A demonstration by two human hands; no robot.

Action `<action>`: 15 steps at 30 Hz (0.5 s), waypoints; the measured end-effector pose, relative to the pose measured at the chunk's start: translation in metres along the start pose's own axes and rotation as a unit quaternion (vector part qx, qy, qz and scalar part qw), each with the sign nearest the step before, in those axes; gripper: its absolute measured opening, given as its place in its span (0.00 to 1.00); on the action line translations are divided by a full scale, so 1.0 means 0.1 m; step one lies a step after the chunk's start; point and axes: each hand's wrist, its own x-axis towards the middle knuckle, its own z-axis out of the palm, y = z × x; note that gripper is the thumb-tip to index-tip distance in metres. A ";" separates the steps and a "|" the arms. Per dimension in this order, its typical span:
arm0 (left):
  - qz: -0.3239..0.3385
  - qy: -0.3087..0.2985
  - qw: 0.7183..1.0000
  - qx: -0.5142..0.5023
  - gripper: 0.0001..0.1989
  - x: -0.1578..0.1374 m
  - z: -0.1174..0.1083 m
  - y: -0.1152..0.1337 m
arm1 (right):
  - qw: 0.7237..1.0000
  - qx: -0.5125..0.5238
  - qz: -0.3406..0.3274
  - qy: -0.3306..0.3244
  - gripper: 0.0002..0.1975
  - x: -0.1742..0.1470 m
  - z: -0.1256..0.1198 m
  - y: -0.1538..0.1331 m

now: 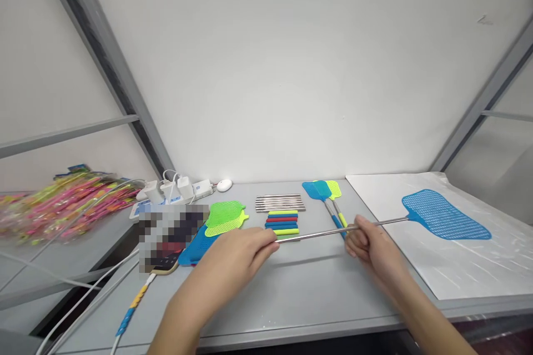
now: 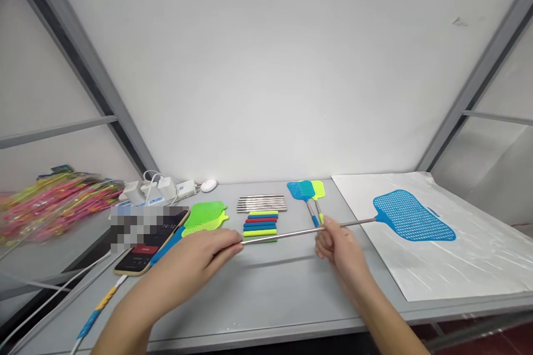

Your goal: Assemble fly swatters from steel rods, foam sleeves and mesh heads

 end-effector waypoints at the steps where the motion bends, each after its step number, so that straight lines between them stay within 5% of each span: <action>1: 0.013 0.003 1.000 0.016 0.16 0.03 0.05 0.05 | 1.000 -0.017 0.003 -0.024 0.25 -0.01 0.08 0.07; 7: 0.045 0.027 0.991 0.120 0.14 0.15 0.31 0.25 | 0.994 -0.043 0.018 -0.103 0.26 -0.11 0.43 0.23; 15: 0.124 0.068 0.980 0.143 0.15 0.18 0.40 0.08 | 0.979 -0.181 -0.018 -0.092 0.27 -0.19 0.27 0.08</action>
